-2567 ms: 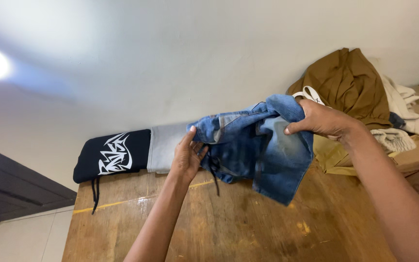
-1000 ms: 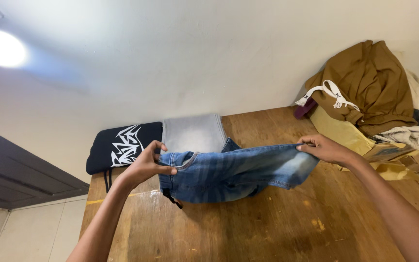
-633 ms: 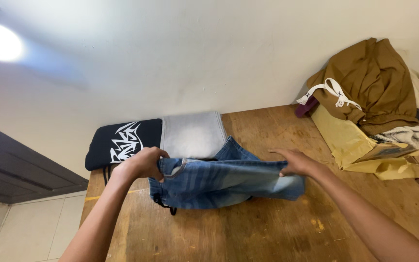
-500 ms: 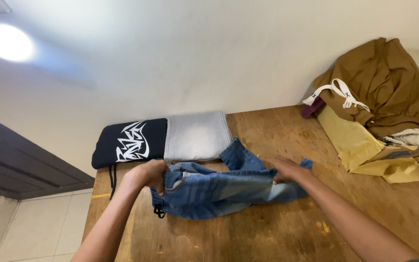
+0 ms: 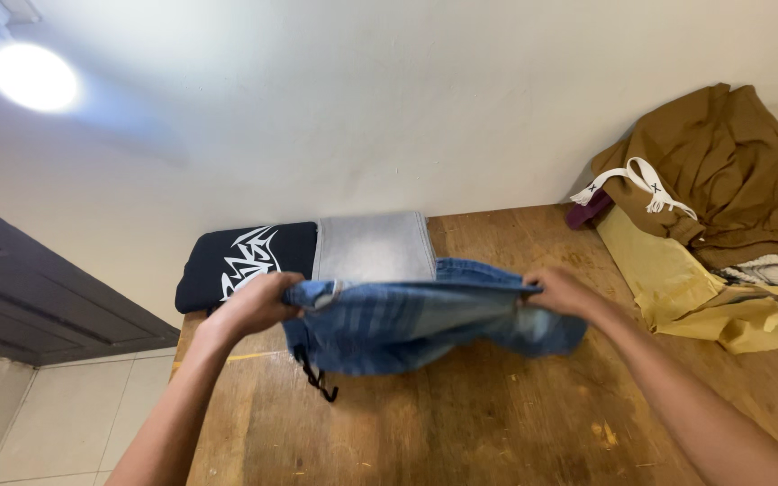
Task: The person folds three garments on a wooden table: a light gray pair of trousers, a pair of blue jeans, and a pair of brown trousers. Each item is smoothed, folded in half lengthwise, then folded into a compact rectangle and placed in a neat stack.
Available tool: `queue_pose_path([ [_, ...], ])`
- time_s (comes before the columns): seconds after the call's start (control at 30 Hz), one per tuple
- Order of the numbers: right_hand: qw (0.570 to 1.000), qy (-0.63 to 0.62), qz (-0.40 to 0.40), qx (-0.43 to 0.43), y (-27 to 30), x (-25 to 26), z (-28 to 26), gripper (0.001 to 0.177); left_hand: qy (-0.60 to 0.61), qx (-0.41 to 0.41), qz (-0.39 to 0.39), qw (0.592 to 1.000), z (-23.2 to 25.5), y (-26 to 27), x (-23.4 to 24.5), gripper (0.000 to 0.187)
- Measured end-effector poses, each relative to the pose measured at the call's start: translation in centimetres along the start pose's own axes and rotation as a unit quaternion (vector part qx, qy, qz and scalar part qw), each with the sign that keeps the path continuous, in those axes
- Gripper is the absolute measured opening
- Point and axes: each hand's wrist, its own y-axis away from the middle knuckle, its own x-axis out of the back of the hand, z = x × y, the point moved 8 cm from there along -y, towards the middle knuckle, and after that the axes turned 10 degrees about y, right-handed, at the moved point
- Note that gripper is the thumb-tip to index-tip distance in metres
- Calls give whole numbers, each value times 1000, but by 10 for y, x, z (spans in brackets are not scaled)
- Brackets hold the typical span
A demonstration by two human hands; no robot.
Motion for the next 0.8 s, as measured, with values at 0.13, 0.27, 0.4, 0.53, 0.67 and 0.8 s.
queue_pose_path([
  [0.13,952,89,292,15,53,150,-29,11,-58,-99,250,961,54,24,72,25],
  [0.27,831,142,533,67,125,210,-65,16,-118,-266,447,846,76,66,81,36],
  [0.4,839,171,514,56,137,151,-61,34,-157,-306,458,820,26,64,19,24],
  [0.53,934,201,295,-10,115,11,-33,47,-144,-238,345,896,-47,64,-107,25],
  [0.67,968,131,214,14,138,-98,-15,61,-122,-125,236,956,-103,82,-215,45],
  [0.8,969,167,154,-99,151,-142,11,86,-104,-103,254,956,-115,90,-238,44],
])
